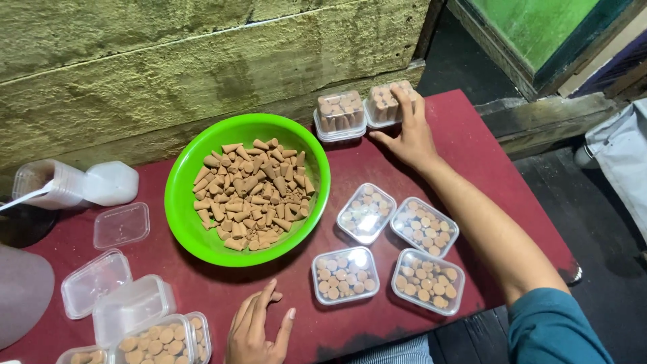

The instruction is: The person portions small, brown, cylindrical snacks from a large green bowl into several small, clear plastic containers. They use a white scoop to transfer the snacks and then place lids on the filled containers, stacking them on the table.

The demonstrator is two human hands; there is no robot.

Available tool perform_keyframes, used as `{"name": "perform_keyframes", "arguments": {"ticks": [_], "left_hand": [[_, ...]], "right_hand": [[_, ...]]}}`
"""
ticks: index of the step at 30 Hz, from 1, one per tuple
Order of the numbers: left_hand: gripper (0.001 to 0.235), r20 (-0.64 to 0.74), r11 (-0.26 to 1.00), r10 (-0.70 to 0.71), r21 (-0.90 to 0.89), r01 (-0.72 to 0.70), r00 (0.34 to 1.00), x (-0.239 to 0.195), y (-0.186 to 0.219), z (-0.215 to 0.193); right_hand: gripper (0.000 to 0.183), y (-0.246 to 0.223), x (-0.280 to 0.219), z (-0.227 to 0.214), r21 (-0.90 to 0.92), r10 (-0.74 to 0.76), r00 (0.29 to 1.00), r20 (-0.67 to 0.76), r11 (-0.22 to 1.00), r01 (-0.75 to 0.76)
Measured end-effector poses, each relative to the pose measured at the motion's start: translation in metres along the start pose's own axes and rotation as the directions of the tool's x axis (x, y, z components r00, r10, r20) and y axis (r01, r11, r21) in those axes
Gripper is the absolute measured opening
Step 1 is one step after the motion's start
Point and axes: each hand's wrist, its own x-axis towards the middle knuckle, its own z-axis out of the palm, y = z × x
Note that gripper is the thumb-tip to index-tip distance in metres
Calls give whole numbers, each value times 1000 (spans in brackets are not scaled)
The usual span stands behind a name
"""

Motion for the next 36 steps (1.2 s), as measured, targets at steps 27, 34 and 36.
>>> {"name": "perform_keyframes", "arguments": {"ticks": [27, 34, 36], "left_hand": [[57, 37, 1000, -25, 13, 25, 999, 0, 1, 0], [57, 40, 1000, -23, 1, 23, 999, -1, 0, 0], [58, 38, 999, -35, -3, 35, 999, -1, 0, 0]], "right_hand": [[98, 6, 0, 1, -1, 5, 994, -113, 1000, -5], [97, -14, 3, 0, -62, 59, 989, -134, 996, -67], [101, -15, 4, -2, -60, 36, 991, -132, 997, -44]]}}
